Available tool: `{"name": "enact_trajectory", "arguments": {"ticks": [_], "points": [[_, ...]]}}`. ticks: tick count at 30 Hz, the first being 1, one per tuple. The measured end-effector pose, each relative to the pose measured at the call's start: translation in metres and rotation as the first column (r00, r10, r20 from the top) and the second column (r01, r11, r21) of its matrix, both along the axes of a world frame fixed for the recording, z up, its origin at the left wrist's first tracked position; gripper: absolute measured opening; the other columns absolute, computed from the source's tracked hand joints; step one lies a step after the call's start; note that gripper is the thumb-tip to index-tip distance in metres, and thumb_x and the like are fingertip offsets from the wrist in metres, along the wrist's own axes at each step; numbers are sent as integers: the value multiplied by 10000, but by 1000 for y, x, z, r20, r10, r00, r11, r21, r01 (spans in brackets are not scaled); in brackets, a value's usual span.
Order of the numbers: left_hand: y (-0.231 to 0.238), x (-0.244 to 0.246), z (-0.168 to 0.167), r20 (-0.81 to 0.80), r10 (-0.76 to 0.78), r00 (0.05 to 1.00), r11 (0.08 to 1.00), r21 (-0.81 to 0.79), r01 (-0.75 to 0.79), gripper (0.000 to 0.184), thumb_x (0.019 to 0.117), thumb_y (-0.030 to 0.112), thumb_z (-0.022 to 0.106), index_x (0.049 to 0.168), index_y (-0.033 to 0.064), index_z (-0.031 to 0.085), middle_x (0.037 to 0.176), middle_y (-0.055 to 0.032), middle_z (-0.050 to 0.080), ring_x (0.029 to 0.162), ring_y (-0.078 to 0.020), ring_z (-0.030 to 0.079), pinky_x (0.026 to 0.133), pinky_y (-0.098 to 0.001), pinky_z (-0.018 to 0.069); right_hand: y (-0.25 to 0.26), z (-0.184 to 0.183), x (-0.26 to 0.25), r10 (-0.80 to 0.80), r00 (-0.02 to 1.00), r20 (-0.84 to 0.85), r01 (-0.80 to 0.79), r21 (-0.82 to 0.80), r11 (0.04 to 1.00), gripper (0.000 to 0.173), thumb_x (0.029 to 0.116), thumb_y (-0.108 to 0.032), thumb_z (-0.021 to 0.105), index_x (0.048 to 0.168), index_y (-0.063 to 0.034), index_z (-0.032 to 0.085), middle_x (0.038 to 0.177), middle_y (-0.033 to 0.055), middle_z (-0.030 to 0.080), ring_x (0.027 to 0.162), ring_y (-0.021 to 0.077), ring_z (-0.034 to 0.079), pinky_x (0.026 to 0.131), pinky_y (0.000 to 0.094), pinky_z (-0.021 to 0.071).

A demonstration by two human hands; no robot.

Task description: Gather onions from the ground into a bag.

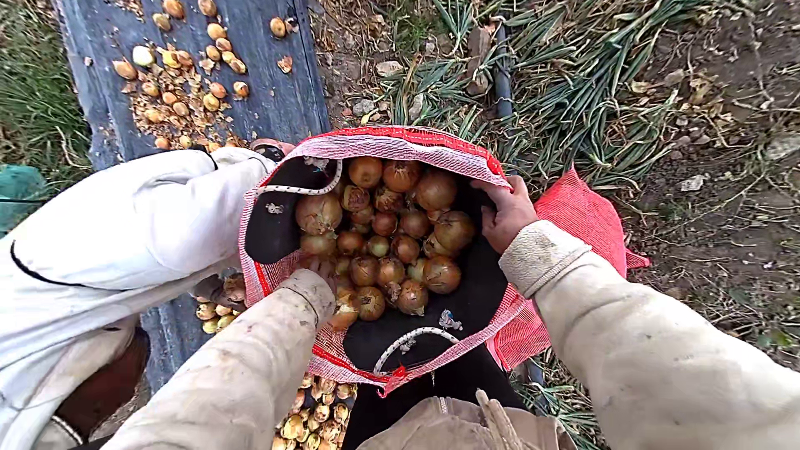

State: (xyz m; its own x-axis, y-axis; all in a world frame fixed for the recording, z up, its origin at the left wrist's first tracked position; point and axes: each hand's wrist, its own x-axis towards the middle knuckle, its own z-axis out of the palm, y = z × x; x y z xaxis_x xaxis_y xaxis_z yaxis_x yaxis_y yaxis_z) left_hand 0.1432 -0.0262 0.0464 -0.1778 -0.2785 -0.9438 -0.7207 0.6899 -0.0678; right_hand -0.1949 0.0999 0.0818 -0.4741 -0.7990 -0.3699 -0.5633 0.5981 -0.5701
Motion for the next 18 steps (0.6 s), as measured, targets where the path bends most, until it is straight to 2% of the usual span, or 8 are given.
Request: {"name": "enact_trajectory", "arguments": {"ticks": [2,3,5,6,8,13,16,18], "points": [[4,8,4,-34,20,999,999,-35,-22,552,1094,417,415,1534,88,473,1686,-163,270,1563,-478,116,1147,-793,141,0,-2,-1,-5,1000,-16,5,-16,1000,475,912,85,591,1346,-96,662,1414,319,507,1253,487,562,1002,602,499],[15,18,-2,-137,70,988,991,-100,-84,643,1058,536,452,1532,102,484,1671,-177,297,1555,-493,128,1135,-799,147,2,-1,0,-2,1000,-22,2,-18,1000,470,914,87,594,1343,-92,663,1415,329,505,1242,503,568,986,621,502],[43,41,-33,-364,120,923,932,-279,-231,961,864,822,511,1478,83,545,1639,-189,361,1544,-494,172,1136,-790,167,2,-2,-1,5,999,-40,-6,-20,1000,449,924,79,597,1336,-86,665,1412,348,500,1222,537,571,954,666,498],[48,37,-33,-314,168,934,927,-271,-258,1082,812,883,497,1538,82,467,1682,-171,277,1566,-473,110,1145,-790,142,3,-2,-1,10,999,-44,-11,-20,1000,438,929,78,599,1334,-75,662,1410,363,493,1227,556,557,955,683,487],[47,24,-22,-184,278,943,932,-187,-311,1100,833,835,544,1611,89,328,1731,-121,125,1589,-419,-8,1161,-782,72,2,-4,-1,10,998,-58,-11,-20,1000,424,928,80,613,1327,-55,662,1419,380,479,1239,586,538,952,723,469],[47,43,-30,-276,453,847,872,-61,-486,809,888,585,714,1528,143,492,1733,-36,151,1594,-385,-36,1183,-755,-3,6,-8,-1,1,995,-101,-2,-17,1000,430,918,89,628,1321,-57,664,1416,398,472,1236,618,524,924,756,459],[44,56,-23,-337,334,880,921,-80,-380,808,908,668,634,1531,172,499,1722,-80,191,1586,-430,30,1167,-779,84,5,-13,-1,-3,993,-119,2,-6,1000,433,916,86,625,1320,-63,671,1399,395,492,1232,604,535,933,747,463],[48,80,-49,-403,198,893,949,-148,-277,896,876,775,550,1565,213,445,1721,-75,200,1578,-446,78,1172,-759,140,2,-10,0,-4,992,-124,8,27,1000,442,917,78,625,1330,-72,667,1417,375,494,1236,585,546,938,738,468]]}}
